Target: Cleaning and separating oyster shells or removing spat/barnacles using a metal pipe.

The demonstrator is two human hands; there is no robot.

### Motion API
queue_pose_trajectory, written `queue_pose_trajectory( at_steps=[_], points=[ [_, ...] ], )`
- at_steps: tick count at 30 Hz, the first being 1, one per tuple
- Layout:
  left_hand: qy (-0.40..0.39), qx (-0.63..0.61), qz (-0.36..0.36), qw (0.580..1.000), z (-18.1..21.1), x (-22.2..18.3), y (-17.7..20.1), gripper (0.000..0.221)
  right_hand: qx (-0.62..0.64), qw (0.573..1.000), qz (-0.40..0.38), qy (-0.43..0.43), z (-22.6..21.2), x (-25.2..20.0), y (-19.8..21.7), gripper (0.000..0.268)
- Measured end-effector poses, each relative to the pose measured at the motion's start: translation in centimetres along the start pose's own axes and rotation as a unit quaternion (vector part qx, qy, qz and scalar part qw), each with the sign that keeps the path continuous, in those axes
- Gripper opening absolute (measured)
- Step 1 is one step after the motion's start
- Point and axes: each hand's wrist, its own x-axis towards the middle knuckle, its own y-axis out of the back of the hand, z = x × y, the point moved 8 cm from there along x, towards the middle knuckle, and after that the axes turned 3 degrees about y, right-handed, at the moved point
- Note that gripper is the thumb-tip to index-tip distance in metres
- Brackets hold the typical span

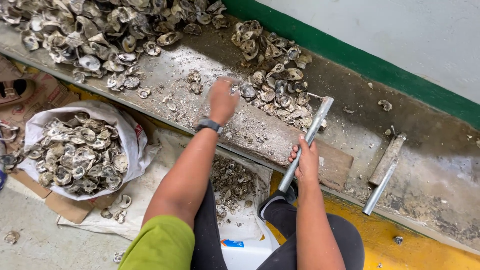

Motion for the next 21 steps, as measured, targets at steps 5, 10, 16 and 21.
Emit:
queue_pose_trajectory(
  at_steps=[5, 10, 16, 21],
  points=[
    [-0.049, 0.227, -0.201, 0.952, 1.6, -2.8, -5.7, 0.040, -0.001, 1.000, -0.006, -0.007, 0.5, -0.1, 0.4, 0.022],
    [-0.119, 0.275, -0.207, 0.931, -4.0, -1.1, -11.8, 0.066, 0.000, 1.000, 0.011, -0.023, 0.6, -0.1, 0.2, 0.023],
    [-0.128, 0.244, -0.153, 0.949, -3.4, -0.4, -11.4, 0.069, 0.013, 1.000, -0.002, -0.004, 0.7, -0.1, -0.2, 0.023],
    [-0.112, 0.191, -0.054, 0.974, -6.3, 2.8, -12.9, 0.067, 0.018, 1.000, 0.003, -0.012, 1.3, 0.3, 0.2, 0.022]
  ],
)
